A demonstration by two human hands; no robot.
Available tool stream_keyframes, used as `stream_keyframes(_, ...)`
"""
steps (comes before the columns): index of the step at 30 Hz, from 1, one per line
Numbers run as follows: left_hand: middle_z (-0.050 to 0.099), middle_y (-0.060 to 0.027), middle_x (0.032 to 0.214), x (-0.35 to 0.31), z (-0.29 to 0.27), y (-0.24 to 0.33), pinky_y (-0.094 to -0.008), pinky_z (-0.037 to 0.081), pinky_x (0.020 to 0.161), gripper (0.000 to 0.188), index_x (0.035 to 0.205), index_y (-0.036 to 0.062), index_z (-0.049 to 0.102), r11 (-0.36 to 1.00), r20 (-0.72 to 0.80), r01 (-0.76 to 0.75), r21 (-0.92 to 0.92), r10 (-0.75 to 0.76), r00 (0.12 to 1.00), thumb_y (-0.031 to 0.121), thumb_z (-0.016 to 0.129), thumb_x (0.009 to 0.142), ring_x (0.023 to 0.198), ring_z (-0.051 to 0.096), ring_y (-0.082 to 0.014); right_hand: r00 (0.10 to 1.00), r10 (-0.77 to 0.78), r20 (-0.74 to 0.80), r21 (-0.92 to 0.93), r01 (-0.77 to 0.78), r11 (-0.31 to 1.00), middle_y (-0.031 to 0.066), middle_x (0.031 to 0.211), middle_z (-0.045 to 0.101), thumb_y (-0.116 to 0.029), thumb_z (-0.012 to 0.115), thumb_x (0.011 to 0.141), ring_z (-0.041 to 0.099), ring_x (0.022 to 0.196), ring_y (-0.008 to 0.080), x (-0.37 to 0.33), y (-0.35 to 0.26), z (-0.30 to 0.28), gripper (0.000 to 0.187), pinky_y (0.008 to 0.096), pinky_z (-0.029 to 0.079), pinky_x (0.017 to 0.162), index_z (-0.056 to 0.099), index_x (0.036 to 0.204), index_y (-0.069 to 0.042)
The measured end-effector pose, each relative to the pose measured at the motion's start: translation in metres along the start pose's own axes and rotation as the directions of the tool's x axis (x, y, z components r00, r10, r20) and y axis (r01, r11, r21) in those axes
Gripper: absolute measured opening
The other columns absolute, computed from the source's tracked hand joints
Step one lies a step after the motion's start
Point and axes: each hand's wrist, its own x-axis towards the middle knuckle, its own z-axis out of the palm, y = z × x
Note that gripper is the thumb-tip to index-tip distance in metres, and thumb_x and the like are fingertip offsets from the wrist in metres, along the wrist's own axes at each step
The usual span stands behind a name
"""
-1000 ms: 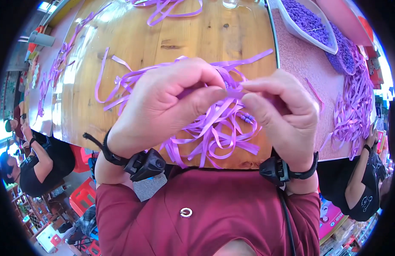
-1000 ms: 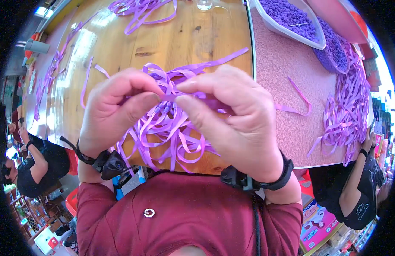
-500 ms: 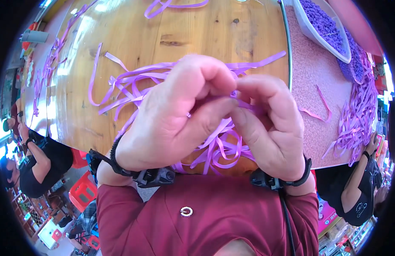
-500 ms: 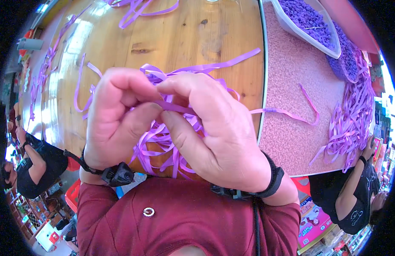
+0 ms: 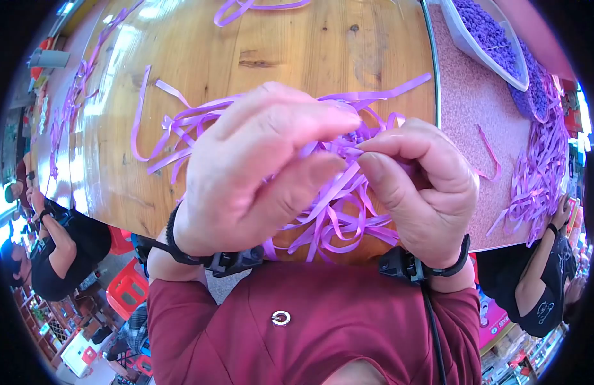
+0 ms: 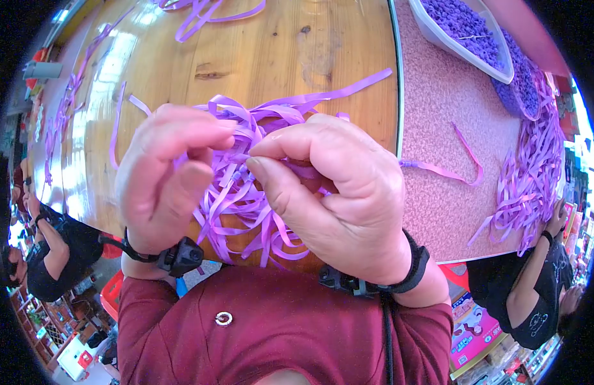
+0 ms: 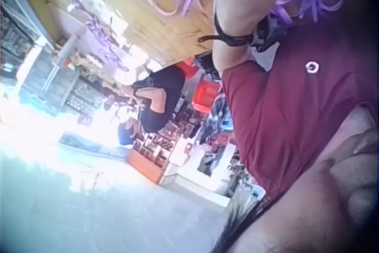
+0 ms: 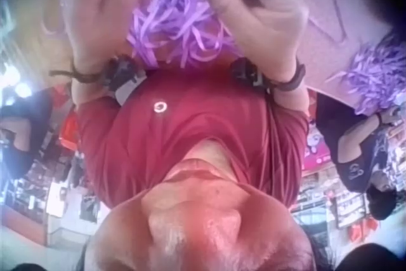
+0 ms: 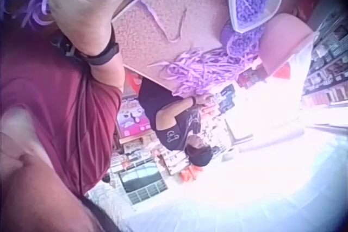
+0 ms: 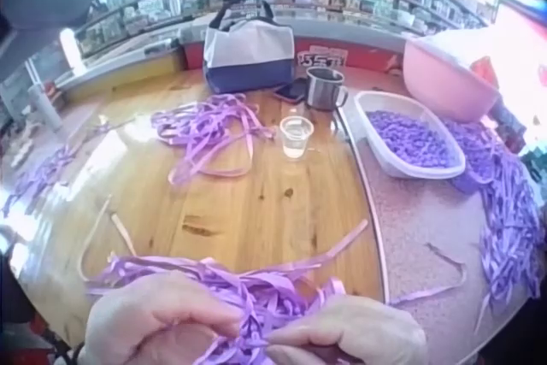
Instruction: Assembling small purple beads onto purple plastic strips at a table.
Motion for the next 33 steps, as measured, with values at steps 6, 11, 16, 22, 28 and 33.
stream_keyframes(6,0.058,-0.0102,0.081,0.0,0.007,0.004,-0.0254,0.041,0.056,0.021,0.088,-0.0006,0.061,0.998,-0.001,0.03,0.059,-0.03,1.0,0.018,0.059,0.078,0.059,0.051,-0.0166,1.0,0.001,-0.008,0.071,0.0,0.998,0.0037,0.08,0.055,0.001,0.062,0.075,0.049,0.067,0.0075,0.0,0.0,0.0,0.01,0.0191,0.037,0.058,0.058,0.084,0.002)
stream_keyframes(11,0.057,-0.009,0.069,0.001,0.005,0.006,-0.0281,0.042,0.056,0.011,0.08,0.0005,0.06,0.988,0.0,-0.035,0.151,0.035,0.999,0.01,0.061,0.074,0.06,0.053,-0.0203,0.995,-0.099,0.033,-0.014,0.099,0.995,0.0054,0.077,0.057,0.001,0.063,0.074,0.051,0.066,0.0101,0.004,0.003,-0.003,0.009,0.0204,0.039,0.058,0.058,0.082,0.002)
stream_keyframes(16,0.054,-0.0059,0.065,0.001,-0.005,0.008,-0.0272,0.036,0.052,0.009,0.073,-0.0005,0.059,0.879,0.244,0.383,-0.282,-0.321,0.915,0.008,0.06,0.074,0.059,0.049,-0.0147,0.988,-0.138,0.064,-0.065,0.142,0.988,0.0069,0.074,0.058,0.0,0.064,0.073,0.053,0.065,0.0124,0.007,0.008,-0.003,0.01,0.0224,0.04,0.056,0.06,0.081,0.002)
stream_keyframes(22,0.056,-0.004,0.07,-0.002,0.009,0.014,-0.0243,0.037,0.054,0.006,0.078,-0.0015,0.062,0.75,0.051,0.367,-0.55,-0.408,0.911,0.003,0.058,0.075,0.063,0.05,-0.0117,0.963,-0.255,0.081,-0.059,0.26,0.964,0.0077,0.066,0.057,0.0,0.065,0.071,0.052,0.055,0.0173,0.005,0.014,0.005,0.012,0.0253,0.04,0.051,0.061,0.082,-0.001)
stream_keyframes(28,0.055,-0.0083,0.065,0.0,0.016,0.016,-0.028,0.04,0.054,0.011,0.078,0.0013,0.059,0.969,-0.056,0.129,0.209,-0.119,0.991,0.0,0.062,0.068,0.057,0.052,-0.0225,0.932,-0.362,0.002,-0.346,0.34,0.875,0.0099,0.07,0.06,0.003,0.068,0.064,0.058,0.059,0.0193,0.006,0.016,0.002,0.019,0.0279,0.045,0.053,0.061,0.081,-0.002)
stream_keyframes(33,0.053,-0.0064,0.066,0.0,0.005,0.011,-0.0264,0.039,0.055,0.008,0.078,0.0014,0.058,0.92,0.146,0.349,-0.18,-0.326,0.934,-0.001,0.059,0.07,0.06,0.051,-0.0168,0.95,-0.312,0.005,-0.058,0.311,0.948,0.0107,0.082,0.062,0.005,0.067,0.064,0.06,0.073,0.0187,0.009,0.016,0.006,0.021,0.026,0.048,0.061,0.063,0.084,-0.002)
